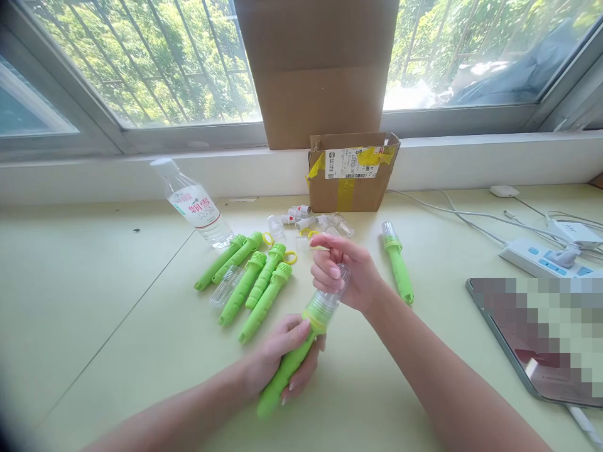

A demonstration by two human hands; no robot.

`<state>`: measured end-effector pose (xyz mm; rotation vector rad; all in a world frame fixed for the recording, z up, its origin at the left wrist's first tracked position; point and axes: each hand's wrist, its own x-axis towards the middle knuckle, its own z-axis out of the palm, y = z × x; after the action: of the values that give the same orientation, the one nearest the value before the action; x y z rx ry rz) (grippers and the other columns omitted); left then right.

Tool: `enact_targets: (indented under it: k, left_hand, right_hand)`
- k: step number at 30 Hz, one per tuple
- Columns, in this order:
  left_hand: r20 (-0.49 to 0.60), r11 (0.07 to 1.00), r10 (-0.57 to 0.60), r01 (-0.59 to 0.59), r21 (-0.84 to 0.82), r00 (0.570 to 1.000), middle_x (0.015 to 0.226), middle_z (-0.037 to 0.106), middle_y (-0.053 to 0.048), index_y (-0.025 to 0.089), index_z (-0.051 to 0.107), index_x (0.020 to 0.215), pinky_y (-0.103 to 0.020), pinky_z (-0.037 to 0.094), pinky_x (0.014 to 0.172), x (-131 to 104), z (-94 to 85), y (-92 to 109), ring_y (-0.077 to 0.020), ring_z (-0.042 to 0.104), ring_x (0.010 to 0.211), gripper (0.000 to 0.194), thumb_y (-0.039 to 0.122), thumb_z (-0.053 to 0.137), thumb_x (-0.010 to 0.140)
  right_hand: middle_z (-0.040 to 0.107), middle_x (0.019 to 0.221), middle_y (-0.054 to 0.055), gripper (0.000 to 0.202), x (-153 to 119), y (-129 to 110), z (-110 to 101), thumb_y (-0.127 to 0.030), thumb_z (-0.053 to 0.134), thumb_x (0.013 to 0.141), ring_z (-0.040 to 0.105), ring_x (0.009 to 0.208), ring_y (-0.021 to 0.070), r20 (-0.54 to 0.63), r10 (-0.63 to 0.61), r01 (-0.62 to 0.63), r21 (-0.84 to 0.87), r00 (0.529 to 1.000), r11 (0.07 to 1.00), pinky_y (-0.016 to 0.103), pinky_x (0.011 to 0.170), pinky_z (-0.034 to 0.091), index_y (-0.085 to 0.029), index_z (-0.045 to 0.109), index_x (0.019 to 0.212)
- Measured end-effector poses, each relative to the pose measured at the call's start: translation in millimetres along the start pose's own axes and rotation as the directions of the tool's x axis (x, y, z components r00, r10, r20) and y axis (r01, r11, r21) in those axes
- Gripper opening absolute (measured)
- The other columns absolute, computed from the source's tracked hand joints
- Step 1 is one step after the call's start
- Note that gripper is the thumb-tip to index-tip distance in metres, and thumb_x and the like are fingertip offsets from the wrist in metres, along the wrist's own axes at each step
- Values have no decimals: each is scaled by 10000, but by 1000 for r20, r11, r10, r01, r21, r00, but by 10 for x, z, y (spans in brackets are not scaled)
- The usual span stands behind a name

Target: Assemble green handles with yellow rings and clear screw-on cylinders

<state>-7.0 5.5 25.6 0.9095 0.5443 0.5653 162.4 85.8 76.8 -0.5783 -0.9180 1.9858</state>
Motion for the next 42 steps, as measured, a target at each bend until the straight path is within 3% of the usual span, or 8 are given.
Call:
enact_targets:
  k: [3,8,16,24,30,32,39,42]
  left_hand:
    - [-78,999,-9,13,48,997,405,467,61,165,504,831,-196,300,305,8,36,-15,-85,370,276,447,608,487,884]
    - [-276,976,28,34,215,961,434,491,74,186,450,839,-168,290,331,13,148,-54,-59,360,290,421,598,529,874]
    - [148,948,-56,100,-304,987,389,426,91,200,483,872,-186,271,253,-69,140,-15,-86,292,244,442,642,496,862]
    - [-316,999,-14,28,42,949,393,428,96,212,381,787,-171,263,256,-36,325,-157,-79,354,238,434,609,539,865]
    - [184,901,-108,175,-397,977,399,367,111,235,405,822,-157,242,256,-123,241,-65,-68,226,248,457,689,433,870]
    - [205,919,-92,163,-360,974,395,369,106,232,402,794,-157,244,257,-120,206,-54,-69,239,249,465,689,447,864]
    - [-328,982,20,43,182,944,395,403,102,215,391,793,-181,271,290,-60,314,-161,-75,333,271,414,597,531,867]
    - [-385,961,104,7,275,917,407,409,104,206,409,817,-171,281,325,-74,338,-183,-64,336,299,405,582,554,862]
  right_hand:
    - [233,370,-120,135,37,54,47,-324,609,827,194,324,52,-99,42,-34,83,994,996,182,347,239,-215,611,748]
    - [290,393,-114,182,46,38,210,-269,657,779,264,339,40,-468,86,-51,87,880,995,171,347,282,-180,546,666]
    - [353,396,-89,267,-11,51,163,-330,568,857,305,327,41,61,12,-29,284,998,958,162,350,332,-175,590,641]
    - [331,365,-95,311,39,148,245,-395,630,819,309,312,54,-389,153,-95,165,908,982,183,326,317,-181,540,612]
    - [366,389,-86,321,3,126,136,-410,567,852,333,326,53,43,-1,-11,261,999,965,172,368,365,-192,557,616]
    - [301,350,-102,371,-6,118,108,-425,532,877,257,284,46,112,-5,-24,255,994,967,161,330,325,-199,546,582]
    - [275,304,-94,405,6,150,324,-393,562,851,229,266,49,-318,112,-72,134,941,988,181,290,285,-186,505,507]
    - [313,325,-86,365,-38,124,433,-375,601,821,281,277,55,-392,78,-64,49,917,997,195,308,328,-181,518,523]
